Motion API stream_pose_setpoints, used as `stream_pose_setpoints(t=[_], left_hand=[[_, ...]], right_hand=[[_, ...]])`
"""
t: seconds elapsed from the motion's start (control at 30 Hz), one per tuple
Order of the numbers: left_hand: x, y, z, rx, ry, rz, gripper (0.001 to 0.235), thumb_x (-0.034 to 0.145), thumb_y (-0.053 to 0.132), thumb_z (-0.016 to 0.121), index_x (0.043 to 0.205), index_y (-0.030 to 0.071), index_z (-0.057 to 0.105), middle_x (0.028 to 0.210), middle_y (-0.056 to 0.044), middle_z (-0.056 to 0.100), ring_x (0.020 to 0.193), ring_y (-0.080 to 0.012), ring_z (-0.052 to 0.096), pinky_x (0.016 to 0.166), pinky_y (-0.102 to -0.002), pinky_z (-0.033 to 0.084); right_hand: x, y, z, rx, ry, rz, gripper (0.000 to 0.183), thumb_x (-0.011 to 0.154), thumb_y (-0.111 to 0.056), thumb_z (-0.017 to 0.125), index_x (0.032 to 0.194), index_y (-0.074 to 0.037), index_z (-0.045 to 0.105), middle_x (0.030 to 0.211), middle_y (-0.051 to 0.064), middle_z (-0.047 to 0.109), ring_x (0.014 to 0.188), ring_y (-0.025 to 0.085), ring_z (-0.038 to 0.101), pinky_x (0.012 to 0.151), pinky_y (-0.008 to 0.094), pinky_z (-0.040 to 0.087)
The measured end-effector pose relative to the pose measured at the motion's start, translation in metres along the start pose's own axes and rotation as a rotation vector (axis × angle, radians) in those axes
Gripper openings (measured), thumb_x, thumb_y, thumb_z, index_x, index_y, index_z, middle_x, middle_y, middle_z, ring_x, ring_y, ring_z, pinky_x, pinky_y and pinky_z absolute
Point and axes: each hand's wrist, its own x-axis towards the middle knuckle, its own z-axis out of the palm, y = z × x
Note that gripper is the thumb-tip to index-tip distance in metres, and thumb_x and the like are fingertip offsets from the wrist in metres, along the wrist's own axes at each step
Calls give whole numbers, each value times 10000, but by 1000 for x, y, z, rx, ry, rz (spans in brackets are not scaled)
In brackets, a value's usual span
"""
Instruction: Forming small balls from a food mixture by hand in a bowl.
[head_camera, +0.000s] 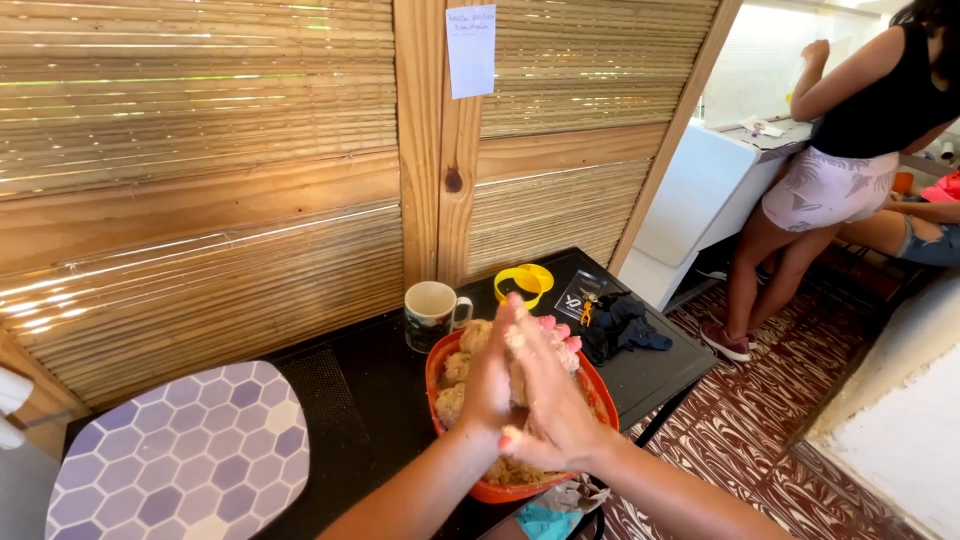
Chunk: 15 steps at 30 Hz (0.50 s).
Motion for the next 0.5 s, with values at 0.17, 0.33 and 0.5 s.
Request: stream_pose_setpoints(t=[0.17, 0.33, 0.5], left_hand=[[5, 14, -8, -31, -208, 55, 694, 1023, 564, 364, 1177, -22, 704, 1057, -201, 736, 925, -316, 696, 814, -443, 542], [1, 19, 1, 106, -159, 119, 764, 875, 614, 357, 1469, 161, 513, 1372, -113, 620, 1115, -297, 611, 894, -458, 508], [2, 21, -8, 234, -424, 381, 817, 1010, 607, 327, 1598, 65, 165, 1595, -286, 204, 1492, -459, 201, 1204, -601, 138]], right_hand=[[4, 7, -36, 246, 279, 301, 524, 1004, -343, 503, 1425, -70, 351, 1529, 170, 349, 1480, 294, 328, 1261, 470, 348], [-6, 14, -48, 260, -138, 359, 662, 893, -371, 702, 1476, -208, 432, 1470, 135, 474, 1254, 266, 514, 988, 463, 491], [-6, 41, -52, 363, -27, 457, 634, 655, -8, 881, 1253, -44, 672, 1283, 202, 630, 1121, 402, 659, 807, 527, 624]])
